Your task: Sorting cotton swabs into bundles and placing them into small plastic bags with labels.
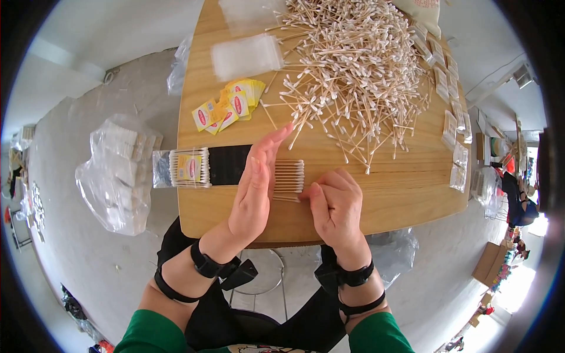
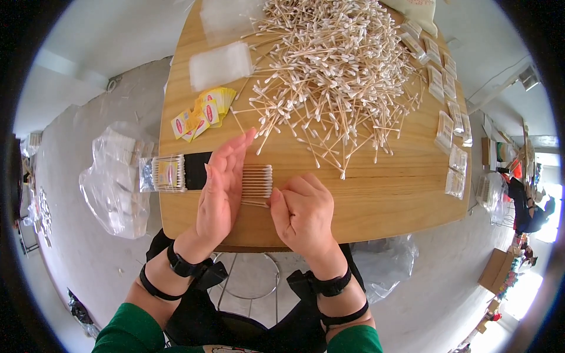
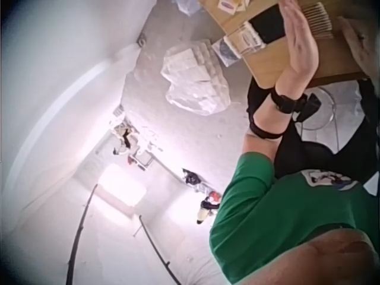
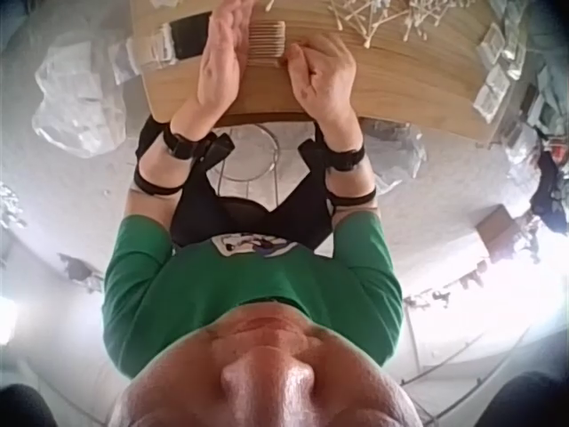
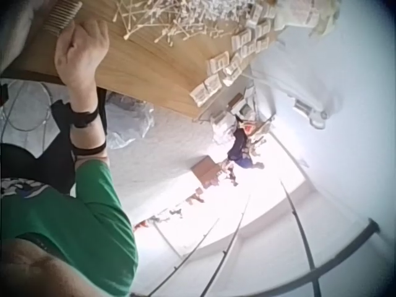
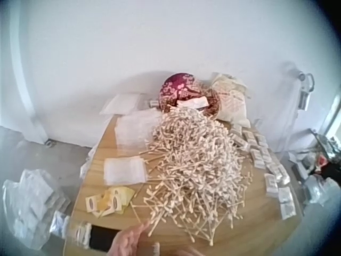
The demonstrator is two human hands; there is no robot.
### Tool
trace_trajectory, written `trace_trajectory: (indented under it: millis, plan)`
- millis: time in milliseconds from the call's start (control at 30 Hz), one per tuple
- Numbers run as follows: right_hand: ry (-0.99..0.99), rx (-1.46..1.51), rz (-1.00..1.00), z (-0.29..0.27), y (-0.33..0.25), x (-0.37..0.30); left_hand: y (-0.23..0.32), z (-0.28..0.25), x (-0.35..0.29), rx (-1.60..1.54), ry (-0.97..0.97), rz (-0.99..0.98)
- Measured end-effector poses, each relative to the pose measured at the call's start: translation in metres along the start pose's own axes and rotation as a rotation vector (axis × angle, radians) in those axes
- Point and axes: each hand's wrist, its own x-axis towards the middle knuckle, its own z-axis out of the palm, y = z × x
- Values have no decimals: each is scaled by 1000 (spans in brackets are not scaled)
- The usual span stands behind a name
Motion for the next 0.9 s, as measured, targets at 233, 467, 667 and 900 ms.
trace_trajectory:
  millis: [233,467,667,900]
  plan:
    - [62,17,42,4,0,0,-2,0,1,-2,-8,10]
    - [29,-4,23,2,-1,1,-2,-1,0,-1,-16,17]
    - [78,11,89,5,-1,1,-1,-1,0,7,-11,5]
    - [70,-2,73,6,0,2,0,0,0,22,-17,11]
